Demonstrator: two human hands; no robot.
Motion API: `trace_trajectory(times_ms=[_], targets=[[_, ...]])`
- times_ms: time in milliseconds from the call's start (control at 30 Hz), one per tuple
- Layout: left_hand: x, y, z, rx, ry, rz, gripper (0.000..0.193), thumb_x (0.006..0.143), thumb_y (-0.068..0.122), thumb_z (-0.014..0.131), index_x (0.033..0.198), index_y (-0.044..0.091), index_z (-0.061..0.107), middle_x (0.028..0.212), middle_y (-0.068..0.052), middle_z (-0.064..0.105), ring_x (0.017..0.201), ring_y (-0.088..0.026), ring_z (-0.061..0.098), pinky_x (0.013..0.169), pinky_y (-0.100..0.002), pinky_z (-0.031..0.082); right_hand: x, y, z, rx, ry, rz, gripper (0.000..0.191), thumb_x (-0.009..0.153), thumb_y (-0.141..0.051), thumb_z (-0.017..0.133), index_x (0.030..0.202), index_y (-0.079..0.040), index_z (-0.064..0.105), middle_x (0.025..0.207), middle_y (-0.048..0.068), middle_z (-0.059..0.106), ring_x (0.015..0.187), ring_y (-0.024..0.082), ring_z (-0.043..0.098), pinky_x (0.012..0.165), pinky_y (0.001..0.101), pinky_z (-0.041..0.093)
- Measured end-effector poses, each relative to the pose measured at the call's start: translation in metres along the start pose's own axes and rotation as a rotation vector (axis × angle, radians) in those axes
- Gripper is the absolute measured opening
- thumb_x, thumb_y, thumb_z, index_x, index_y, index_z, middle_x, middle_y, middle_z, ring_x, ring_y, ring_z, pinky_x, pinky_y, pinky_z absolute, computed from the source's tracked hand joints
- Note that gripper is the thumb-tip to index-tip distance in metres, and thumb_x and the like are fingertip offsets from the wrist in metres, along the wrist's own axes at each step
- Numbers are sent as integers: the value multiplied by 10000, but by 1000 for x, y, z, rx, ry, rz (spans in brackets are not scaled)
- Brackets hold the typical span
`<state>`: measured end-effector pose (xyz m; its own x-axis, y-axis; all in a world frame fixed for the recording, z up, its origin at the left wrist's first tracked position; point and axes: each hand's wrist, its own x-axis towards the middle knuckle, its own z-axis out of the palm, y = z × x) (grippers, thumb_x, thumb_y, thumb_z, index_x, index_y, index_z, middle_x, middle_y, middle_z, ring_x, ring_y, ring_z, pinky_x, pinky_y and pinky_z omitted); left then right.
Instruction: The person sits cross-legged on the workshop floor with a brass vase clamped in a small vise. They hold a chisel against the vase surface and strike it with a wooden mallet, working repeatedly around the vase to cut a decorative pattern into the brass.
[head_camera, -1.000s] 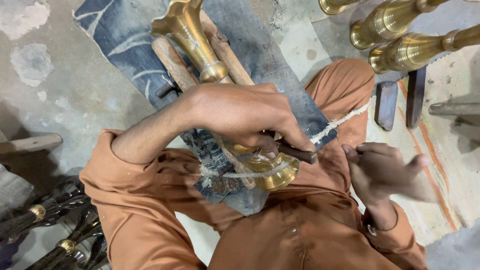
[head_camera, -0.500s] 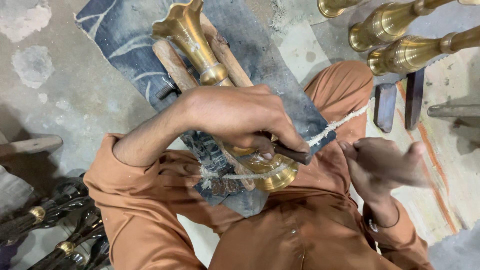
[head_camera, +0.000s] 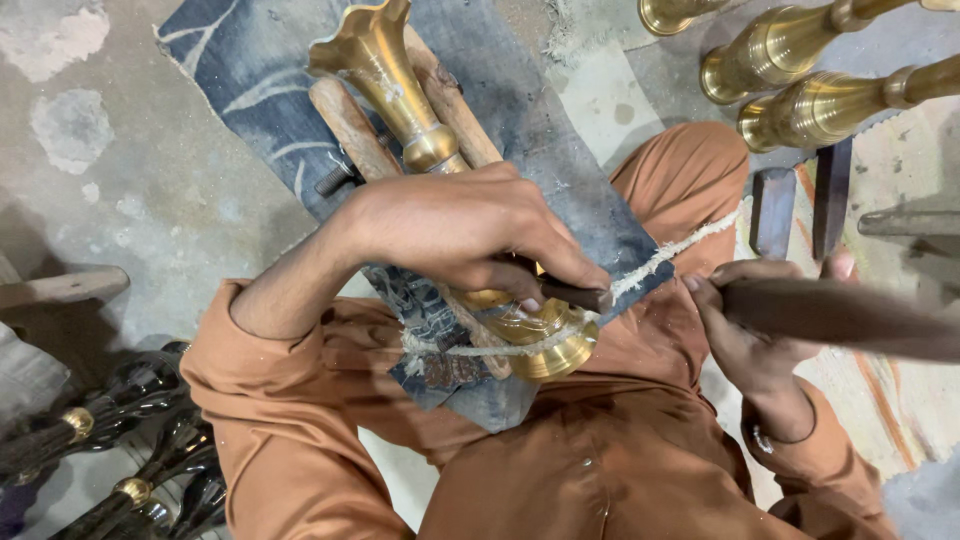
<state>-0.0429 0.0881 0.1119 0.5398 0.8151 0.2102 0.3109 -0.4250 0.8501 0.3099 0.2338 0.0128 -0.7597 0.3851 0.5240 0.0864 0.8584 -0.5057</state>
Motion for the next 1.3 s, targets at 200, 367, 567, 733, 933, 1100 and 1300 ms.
trace_trajectory(times_ms=[200, 367, 567, 733, 933, 1100, 1300], targets=[[-6, 2, 1, 32, 45, -8, 540, 817, 148, 809, 1334, 100, 660, 1142, -88, 765, 1056, -323, 709, 828, -436, 528, -9, 18, -6, 115, -37, 44, 1004, 996, 32, 791, 1706, -183, 115, 1075, 158, 681, 869, 255, 664, 781, 337, 553], [-11, 0, 6, 28, 111, -19, 502, 839, 152, 805, 1318, 75, 676, 1159, -102, 760, 1064, -324, 712, 843, -436, 534, 2, 31, -14, -38, -110, -35, 1032, 948, 80, 789, 1709, -152, 132, 1031, 157, 711, 812, 230, 672, 730, 325, 542], [-22, -4, 12, 63, 201, -48, 380, 882, 189, 832, 1211, 42, 712, 1111, -109, 764, 1022, -314, 739, 841, -402, 570, 34, 33, -31, 9, -213, -61, 949, 958, 124, 784, 1682, -93, 210, 988, 130, 694, 794, 199, 662, 717, 283, 545], [-33, -6, 25, 5, 370, -61, 400, 931, 152, 818, 1294, 42, 691, 1173, -93, 771, 1040, -257, 773, 890, -350, 614, 75, 18, -33, 26, -289, -15, 622, 912, 51, 830, 1394, -124, 479, 939, 139, 680, 770, 251, 674, 678, 315, 533], [-40, -2, 45, -11, 573, -184, 405, 917, 147, 812, 1289, 38, 698, 1167, -106, 773, 1013, -235, 791, 875, -350, 614, 131, 8, -42, 7, -454, -46, 663, 892, -47, 875, 1397, 8, 448, 864, 95, 659, 678, 205, 651, 634, 317, 524], [-40, -1, 48, -22, 646, -185, 462, 949, 155, 791, 1363, 11, 646, 1239, -110, 757, 1116, -257, 770, 959, -351, 600, 171, -11, -40, -70, -534, -26, 680, 883, -38, 876, 1406, 10, 445, 894, 131, 672, 718, 239, 678, 652, 328, 548], [-42, 5, 61, -43, 775, -220, 459, 977, 133, 792, 1393, 16, 635, 1278, -107, 748, 1161, -237, 771, 1002, -338, 599, 194, -18, -37, 48, -527, -57, 764, 916, -45, 851, 1521, 19, 388, 991, 124, 679, 869, 230, 700, 797, 317, 578]])
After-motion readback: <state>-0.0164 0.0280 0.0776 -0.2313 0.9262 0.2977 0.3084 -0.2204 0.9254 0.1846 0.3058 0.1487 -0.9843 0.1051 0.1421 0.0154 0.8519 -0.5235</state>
